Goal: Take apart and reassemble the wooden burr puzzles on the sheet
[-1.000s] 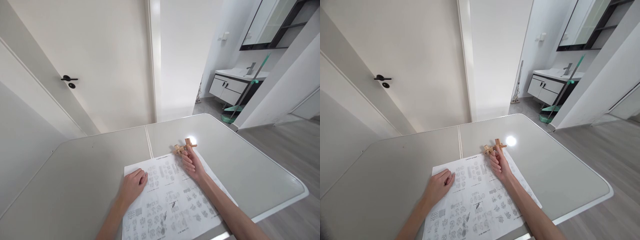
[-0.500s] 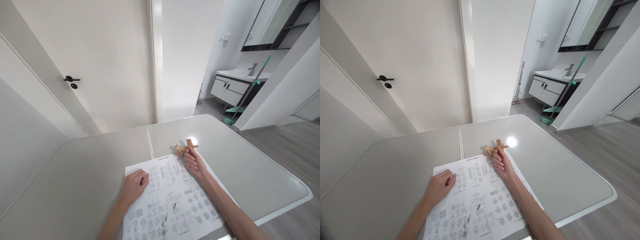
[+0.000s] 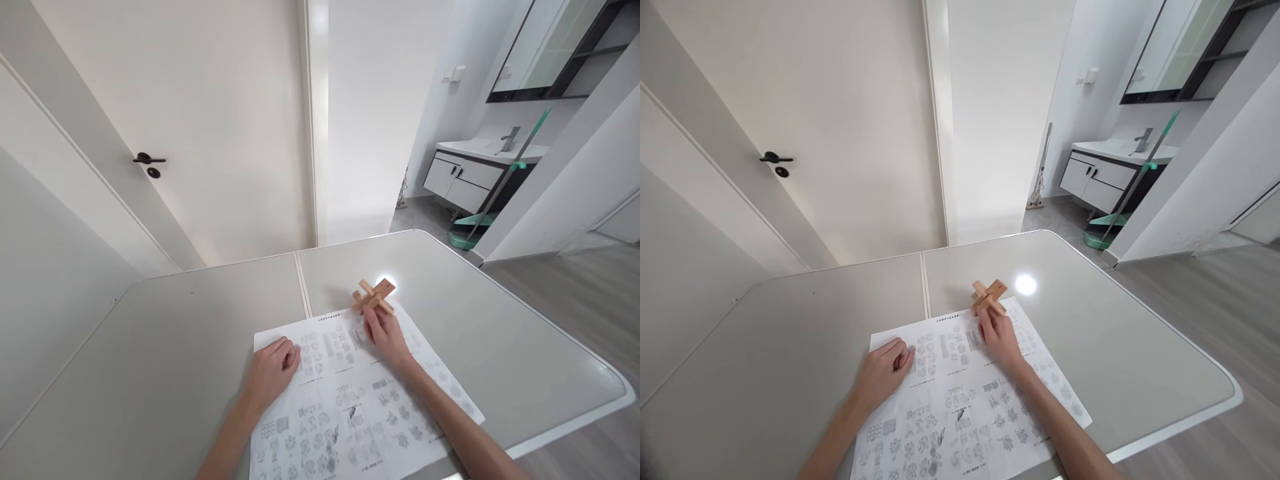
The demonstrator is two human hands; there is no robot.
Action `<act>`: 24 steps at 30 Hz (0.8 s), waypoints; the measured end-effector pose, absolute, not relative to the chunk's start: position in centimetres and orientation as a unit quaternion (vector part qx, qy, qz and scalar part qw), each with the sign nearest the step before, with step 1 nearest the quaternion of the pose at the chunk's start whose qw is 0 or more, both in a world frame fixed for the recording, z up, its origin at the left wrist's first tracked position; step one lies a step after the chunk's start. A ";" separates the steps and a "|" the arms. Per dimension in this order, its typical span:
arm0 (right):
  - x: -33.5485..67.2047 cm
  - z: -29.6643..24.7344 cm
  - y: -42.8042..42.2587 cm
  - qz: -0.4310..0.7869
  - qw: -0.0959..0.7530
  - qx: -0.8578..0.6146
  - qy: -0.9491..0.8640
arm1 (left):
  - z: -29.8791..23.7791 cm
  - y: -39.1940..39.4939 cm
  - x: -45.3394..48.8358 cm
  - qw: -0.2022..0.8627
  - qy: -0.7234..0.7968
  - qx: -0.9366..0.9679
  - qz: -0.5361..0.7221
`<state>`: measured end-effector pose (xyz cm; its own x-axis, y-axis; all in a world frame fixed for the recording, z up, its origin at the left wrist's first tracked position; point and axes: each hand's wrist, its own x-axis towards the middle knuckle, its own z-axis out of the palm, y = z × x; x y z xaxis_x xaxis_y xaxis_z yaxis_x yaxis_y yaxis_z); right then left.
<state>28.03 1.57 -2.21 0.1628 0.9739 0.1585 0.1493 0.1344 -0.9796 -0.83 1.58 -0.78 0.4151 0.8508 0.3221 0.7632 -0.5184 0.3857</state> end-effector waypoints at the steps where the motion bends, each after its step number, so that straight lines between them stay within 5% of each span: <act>1: 27.7 -2.3 1.3 0.366 0.516 -0.533 -0.562 | -0.6 1.5 -0.8 0.104 0.486 0.830 0.255; 14: 22.2 1.1 0.4 0.261 0.302 -0.386 -0.831 | 0.7 1.1 -0.5 0.435 0.418 0.718 0.348; 24: 20.5 0.2 -0.1 0.352 0.329 -0.355 -0.801 | 1.1 1.2 -0.5 0.545 0.376 0.649 0.376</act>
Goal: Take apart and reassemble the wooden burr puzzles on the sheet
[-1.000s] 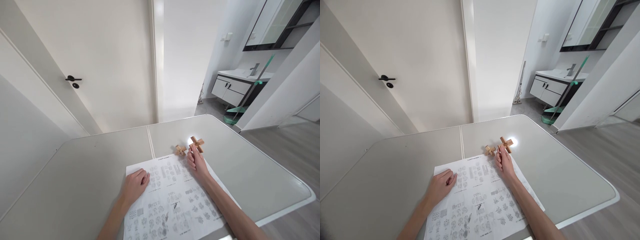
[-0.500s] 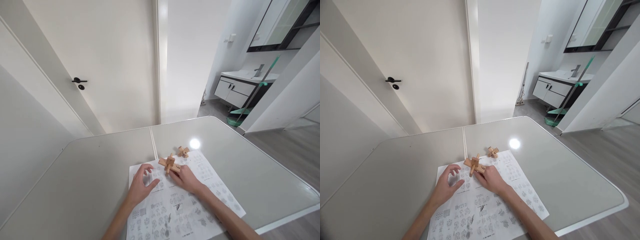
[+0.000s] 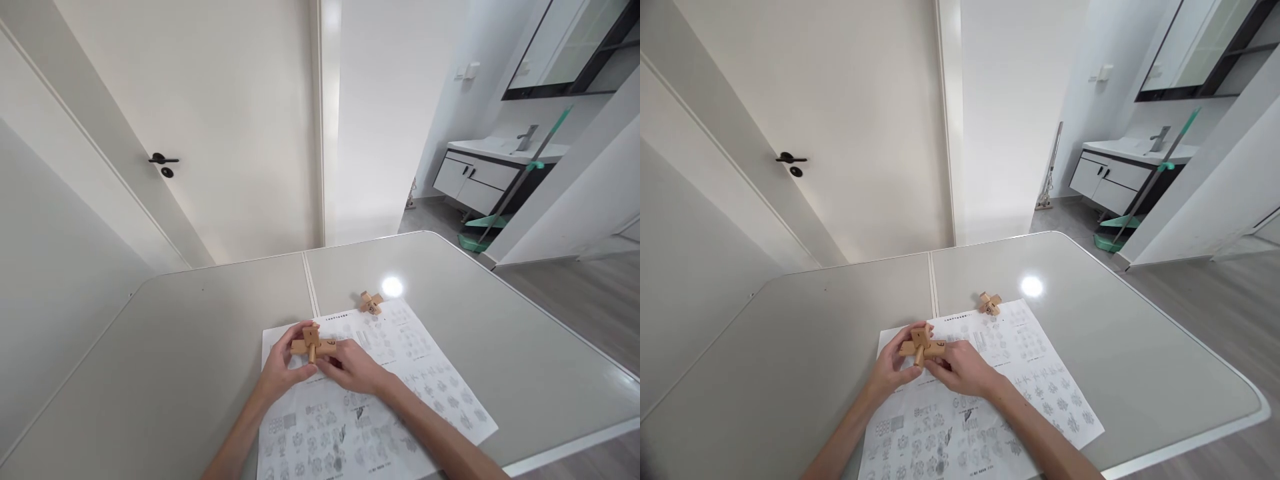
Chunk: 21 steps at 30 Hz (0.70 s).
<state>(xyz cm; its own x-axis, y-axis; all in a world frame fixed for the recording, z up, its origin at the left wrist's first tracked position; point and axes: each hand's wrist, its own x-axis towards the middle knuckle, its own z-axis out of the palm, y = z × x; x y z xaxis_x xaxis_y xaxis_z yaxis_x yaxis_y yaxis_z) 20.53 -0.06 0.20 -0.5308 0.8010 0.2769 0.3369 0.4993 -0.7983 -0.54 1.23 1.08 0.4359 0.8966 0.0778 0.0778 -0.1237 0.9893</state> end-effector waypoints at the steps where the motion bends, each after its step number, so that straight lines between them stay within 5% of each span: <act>1: 20.5 0.0 0.0 0.354 0.335 -0.362 -0.795 | 0.9 1.2 -0.5 0.543 0.380 0.643 0.385; 21: 20.2 -1.6 0.1 0.356 0.379 -0.406 -0.752 | 0.6 1.1 -0.1 0.563 0.410 0.577 0.427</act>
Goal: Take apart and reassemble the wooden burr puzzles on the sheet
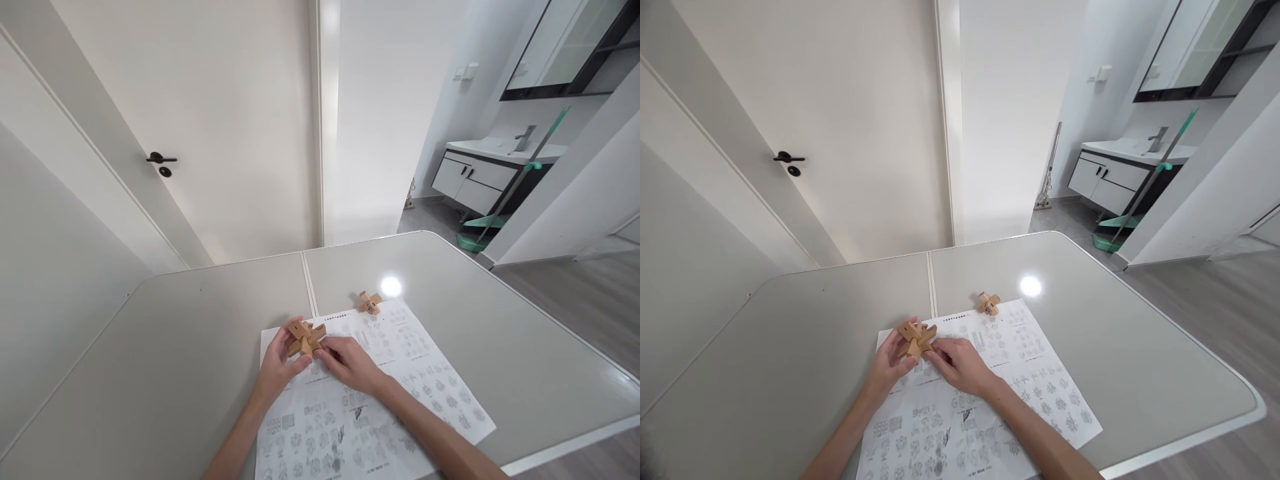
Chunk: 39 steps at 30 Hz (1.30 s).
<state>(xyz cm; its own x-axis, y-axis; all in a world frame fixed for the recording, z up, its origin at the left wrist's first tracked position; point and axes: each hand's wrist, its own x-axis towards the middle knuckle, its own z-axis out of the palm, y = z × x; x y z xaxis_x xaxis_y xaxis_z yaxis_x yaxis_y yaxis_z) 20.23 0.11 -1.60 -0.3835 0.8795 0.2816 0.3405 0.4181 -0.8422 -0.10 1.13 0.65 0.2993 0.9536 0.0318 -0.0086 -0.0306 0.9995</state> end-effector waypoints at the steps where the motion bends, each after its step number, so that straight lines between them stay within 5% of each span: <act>1: 20.2 -1.7 0.1 0.356 0.379 -0.406 -0.751 | 0.6 1.1 -0.1 0.562 0.409 0.575 0.431; 20: 20.1 -1.5 0.1 0.390 0.372 -0.415 -0.733 | 0.1 1.3 -0.2 0.551 0.409 0.574 0.445; 28: 20.9 -0.9 0.5 0.467 0.452 -0.447 -0.614 | -0.3 0.9 0.0 0.441 0.464 0.647 0.414; 39: 20.9 -1.2 0.9 0.595 0.430 -0.409 -0.542 | 0.7 0.2 0.5 0.377 0.458 0.717 0.366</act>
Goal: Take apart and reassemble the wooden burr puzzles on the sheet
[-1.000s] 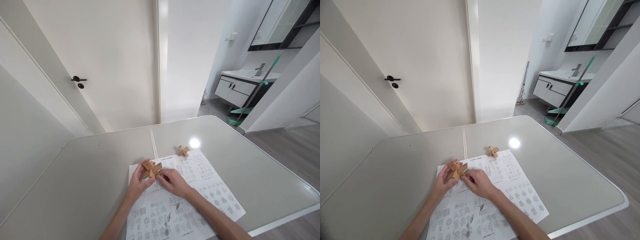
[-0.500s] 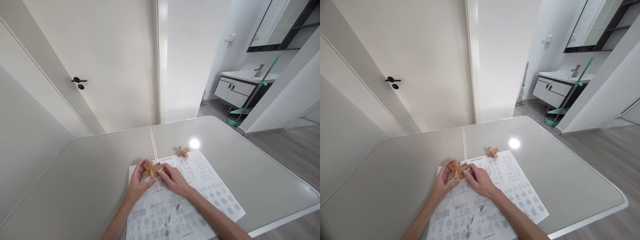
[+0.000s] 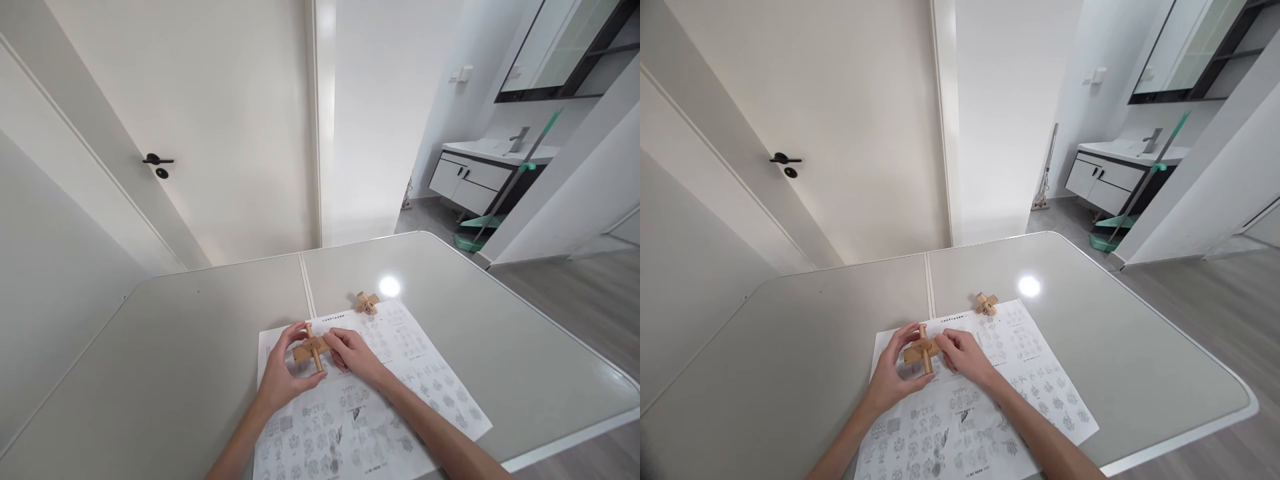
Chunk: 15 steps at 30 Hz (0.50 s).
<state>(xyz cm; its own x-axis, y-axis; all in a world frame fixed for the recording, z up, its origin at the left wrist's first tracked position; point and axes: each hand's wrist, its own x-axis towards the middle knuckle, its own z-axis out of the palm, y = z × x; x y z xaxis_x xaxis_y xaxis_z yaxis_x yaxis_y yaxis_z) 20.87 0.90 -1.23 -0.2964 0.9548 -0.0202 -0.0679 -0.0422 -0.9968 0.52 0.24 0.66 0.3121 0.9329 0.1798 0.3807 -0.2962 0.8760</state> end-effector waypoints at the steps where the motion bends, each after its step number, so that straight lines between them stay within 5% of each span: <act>1: 20.9 -1.2 0.9 0.597 0.433 -0.407 -0.539 | 0.6 0.3 0.5 0.375 0.458 0.718 0.366; 15: 21.0 -1.2 1.0 0.611 0.441 -0.417 -0.509 | 1.1 0.1 0.6 0.402 0.448 0.699 0.386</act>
<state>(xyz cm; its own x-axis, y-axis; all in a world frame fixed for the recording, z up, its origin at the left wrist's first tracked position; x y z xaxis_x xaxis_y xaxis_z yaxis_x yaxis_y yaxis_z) 21.03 1.00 -1.18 -0.2641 0.9626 -0.0603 -0.1136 -0.0932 -0.9891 0.62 0.14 1.05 0.2995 0.9371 0.1794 0.3161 -0.2748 0.9081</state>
